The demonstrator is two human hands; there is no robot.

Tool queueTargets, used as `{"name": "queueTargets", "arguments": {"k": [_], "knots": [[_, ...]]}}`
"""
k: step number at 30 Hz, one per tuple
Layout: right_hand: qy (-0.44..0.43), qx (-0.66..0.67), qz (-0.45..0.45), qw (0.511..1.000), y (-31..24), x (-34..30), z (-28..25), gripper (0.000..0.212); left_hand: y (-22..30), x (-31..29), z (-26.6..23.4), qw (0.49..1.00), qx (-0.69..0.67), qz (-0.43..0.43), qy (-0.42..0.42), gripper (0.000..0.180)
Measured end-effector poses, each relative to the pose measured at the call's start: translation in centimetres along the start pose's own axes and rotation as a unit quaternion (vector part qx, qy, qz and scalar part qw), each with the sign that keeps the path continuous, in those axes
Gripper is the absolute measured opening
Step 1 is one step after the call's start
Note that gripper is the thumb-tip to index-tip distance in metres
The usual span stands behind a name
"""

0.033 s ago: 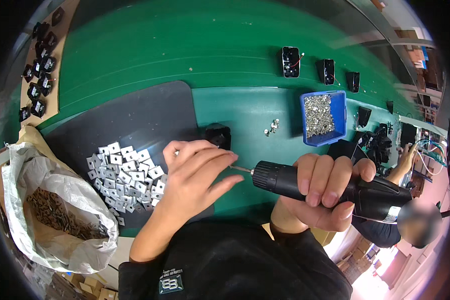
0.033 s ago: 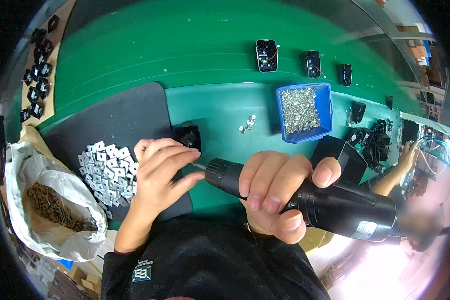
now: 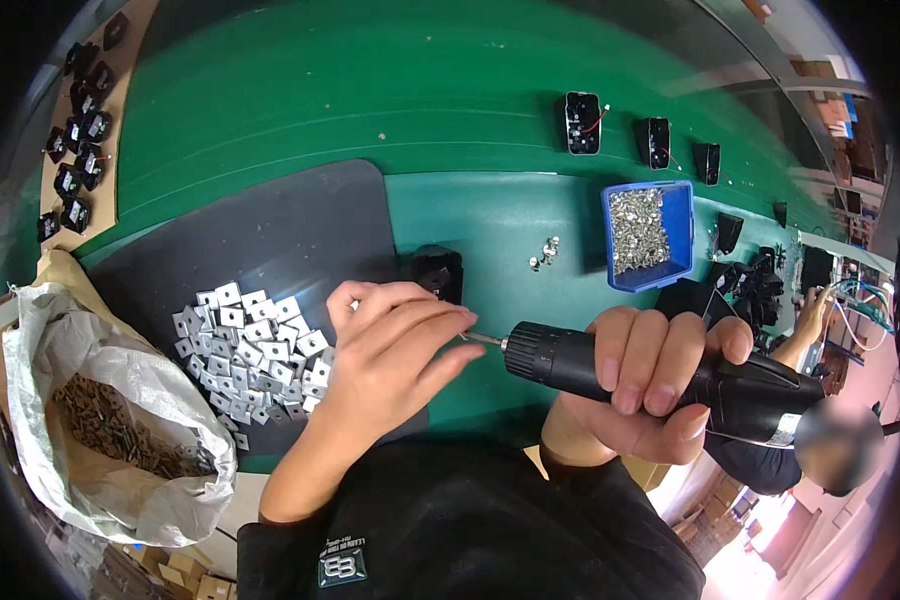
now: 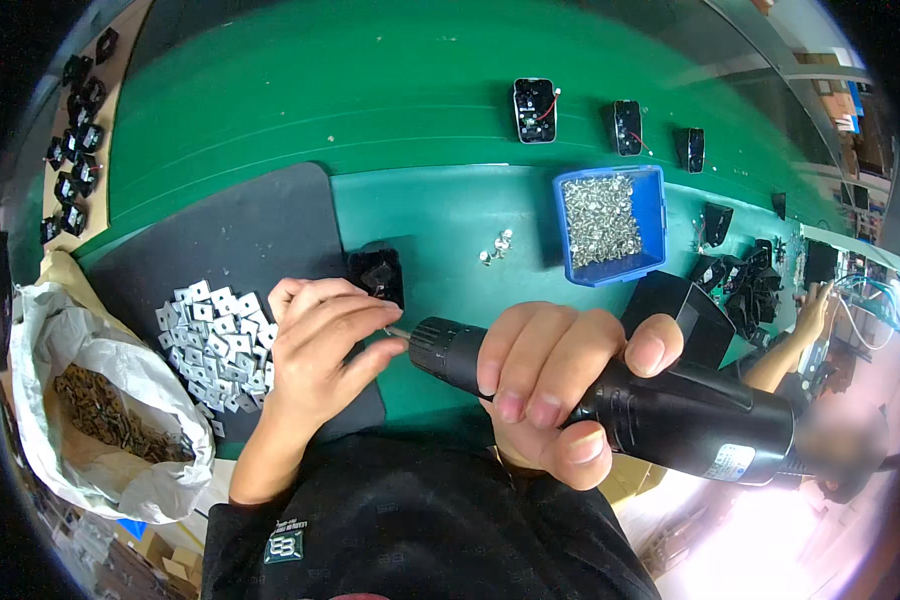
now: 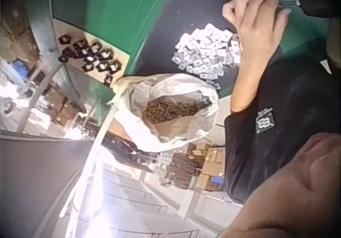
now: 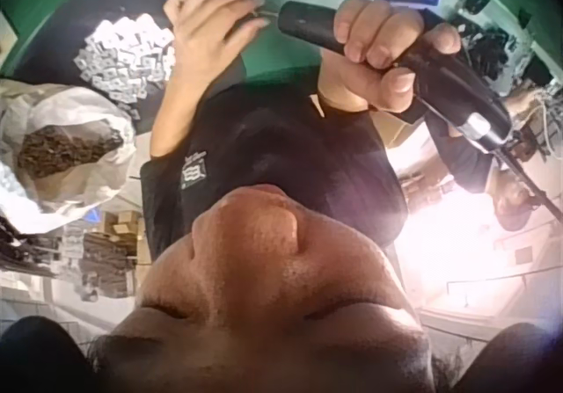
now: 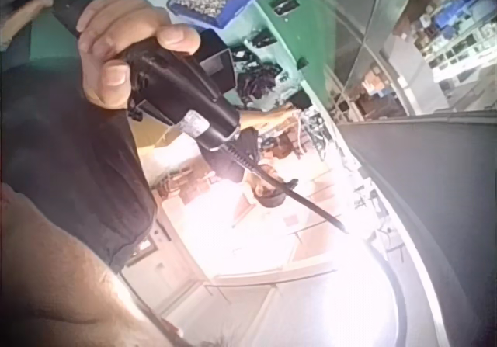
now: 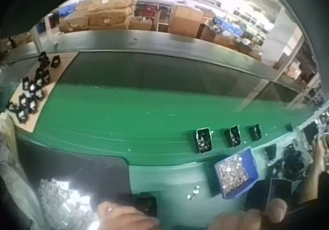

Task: Use an electric screwdriver to attach metal plates to small plastic electronic housings on an assembly line.

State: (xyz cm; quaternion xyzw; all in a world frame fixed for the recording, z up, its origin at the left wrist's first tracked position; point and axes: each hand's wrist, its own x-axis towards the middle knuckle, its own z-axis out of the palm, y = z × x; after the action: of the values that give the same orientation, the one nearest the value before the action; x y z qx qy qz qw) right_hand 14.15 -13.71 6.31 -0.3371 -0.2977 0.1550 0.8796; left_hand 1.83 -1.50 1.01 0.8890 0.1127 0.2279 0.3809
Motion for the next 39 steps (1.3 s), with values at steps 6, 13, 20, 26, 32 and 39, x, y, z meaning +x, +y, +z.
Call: {"name": "queueTargets", "arguments": {"k": [6,13,20,26,32,39], "knots": [[0.014,-0.001,-0.001,1.000,-0.2,-0.2,-0.1,0.045,-0.6,-0.1,-0.2,1.000,-0.027,0.001,0.007,0.021],[0.017,0.014,0.005,1.000,0.0,0.0,0.3,0.042,-0.8,-0.2,-0.4,0.999,-0.050,0.000,-0.009,0.025],[0.014,0.026,0.013,0.999,0.3,0.1,0.4,0.042,-1.0,-0.3,-0.6,0.997,-0.067,0.000,-0.025,0.029],[0.008,0.015,0.024,1.000,0.3,-0.1,-0.2,0.046,-1.2,-0.3,-0.7,0.995,-0.090,-0.012,-0.032,0.035],[-0.003,0.019,0.059,0.998,0.4,0.1,-0.6,0.046,-1.6,-0.8,-0.6,0.994,-0.078,0.010,-0.074,0.032],[-0.055,0.008,0.059,0.997,0.9,0.4,-1.2,0.045,-1.7,0.0,-0.9,0.997,-0.064,0.013,-0.047,0.035]]}}
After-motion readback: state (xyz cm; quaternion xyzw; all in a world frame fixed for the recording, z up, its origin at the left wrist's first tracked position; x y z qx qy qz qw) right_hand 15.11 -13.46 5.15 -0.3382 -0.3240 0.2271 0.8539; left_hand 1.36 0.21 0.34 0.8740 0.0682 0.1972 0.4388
